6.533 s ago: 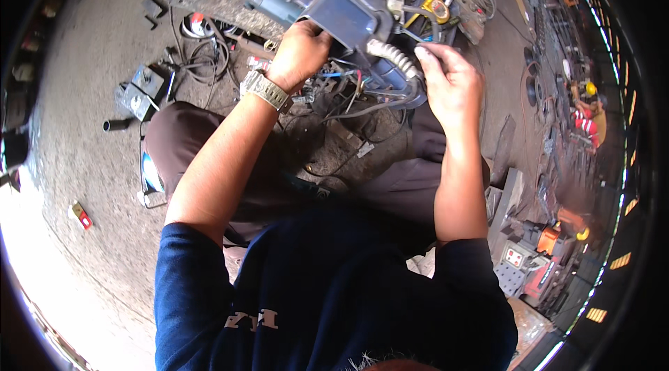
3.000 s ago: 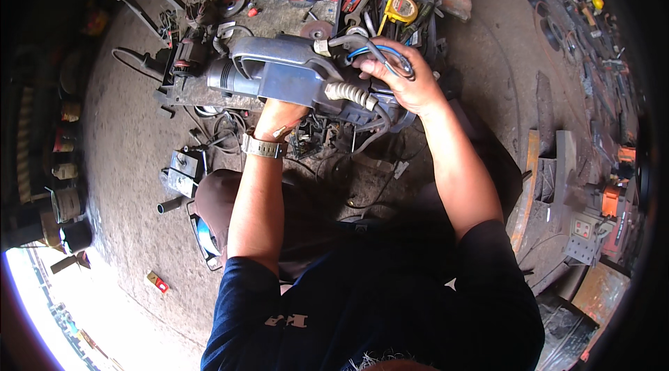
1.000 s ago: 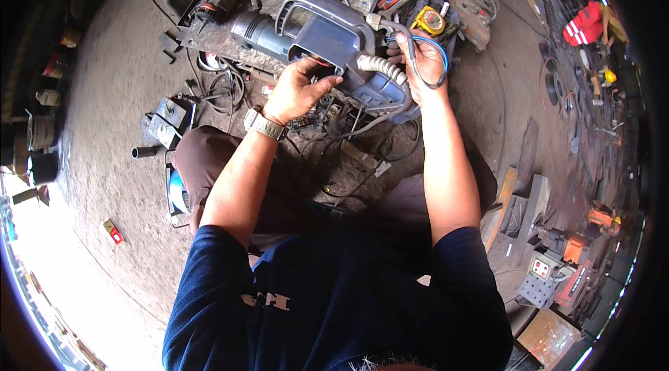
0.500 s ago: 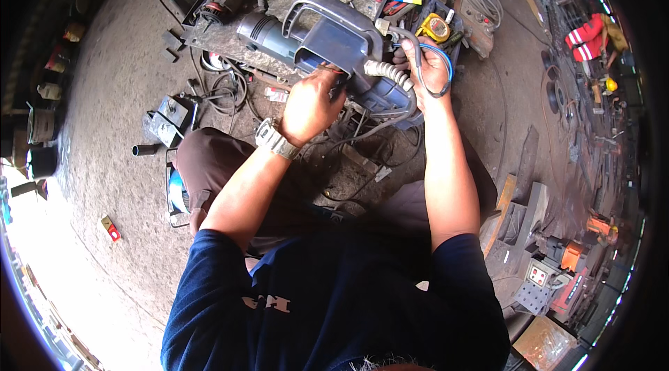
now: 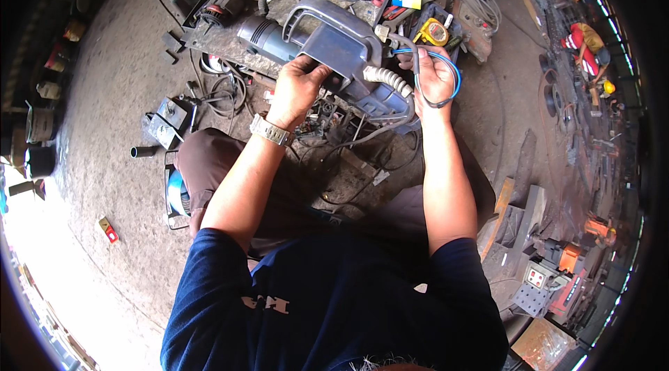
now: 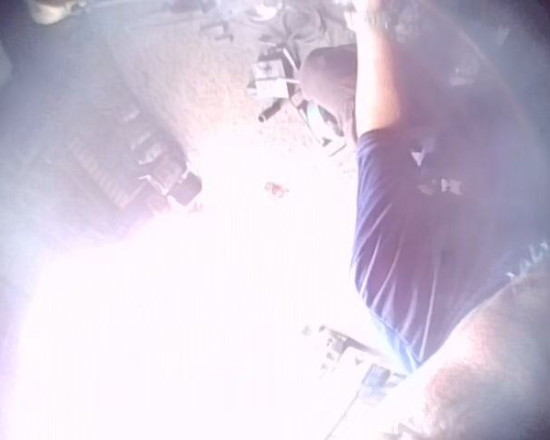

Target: The person disassembles a handheld power tool, removes the internal circuit board, and manipulates the wiring and components. They then reassemble the tool's housing.

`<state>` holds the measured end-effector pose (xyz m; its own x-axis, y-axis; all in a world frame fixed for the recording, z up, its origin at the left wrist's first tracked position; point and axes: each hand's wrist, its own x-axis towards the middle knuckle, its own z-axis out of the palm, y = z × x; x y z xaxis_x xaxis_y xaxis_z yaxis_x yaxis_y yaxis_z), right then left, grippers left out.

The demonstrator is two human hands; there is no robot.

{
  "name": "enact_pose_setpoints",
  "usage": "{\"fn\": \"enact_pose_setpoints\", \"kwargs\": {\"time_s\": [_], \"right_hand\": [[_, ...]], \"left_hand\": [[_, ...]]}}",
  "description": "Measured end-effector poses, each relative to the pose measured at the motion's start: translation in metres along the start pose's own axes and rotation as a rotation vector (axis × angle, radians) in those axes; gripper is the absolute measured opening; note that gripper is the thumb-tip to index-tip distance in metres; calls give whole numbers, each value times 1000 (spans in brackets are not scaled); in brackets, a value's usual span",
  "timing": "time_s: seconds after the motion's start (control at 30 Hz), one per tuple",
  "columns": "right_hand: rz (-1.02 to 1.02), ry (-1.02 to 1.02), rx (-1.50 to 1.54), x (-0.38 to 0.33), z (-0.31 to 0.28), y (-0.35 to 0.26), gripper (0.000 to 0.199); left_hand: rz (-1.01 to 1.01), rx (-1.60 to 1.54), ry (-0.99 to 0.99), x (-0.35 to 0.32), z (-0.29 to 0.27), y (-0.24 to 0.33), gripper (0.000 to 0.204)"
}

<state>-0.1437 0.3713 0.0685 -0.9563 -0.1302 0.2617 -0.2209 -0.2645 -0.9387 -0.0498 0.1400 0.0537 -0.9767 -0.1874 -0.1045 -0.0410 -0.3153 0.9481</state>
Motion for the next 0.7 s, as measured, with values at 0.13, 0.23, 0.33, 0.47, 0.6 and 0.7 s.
{"fn": "enact_pose_setpoints", "kwargs": {"time_s": [0.13,0.23,0.33,0.47,0.6,0.7], "right_hand": [[-66,56,74,0,-3,-4,19],[-86,79,112,-1,-1,-5,19],[-99,137,165,-2,-4,-4,21],[-118,177,258,1,-9,-1,24],[-83,86,206,3,-13,0,23],[-4,-95,106,1,-10,-1,23]], "left_hand": [[63,103,-11,7,-1,-8,21],[86,138,-9,8,2,-6,21],[129,54,-68,12,6,-9,21],[273,248,-121,21,4,-19,22],[323,550,-138,28,4,-11,25],[399,573,-155,32,4,-10,23]]}}
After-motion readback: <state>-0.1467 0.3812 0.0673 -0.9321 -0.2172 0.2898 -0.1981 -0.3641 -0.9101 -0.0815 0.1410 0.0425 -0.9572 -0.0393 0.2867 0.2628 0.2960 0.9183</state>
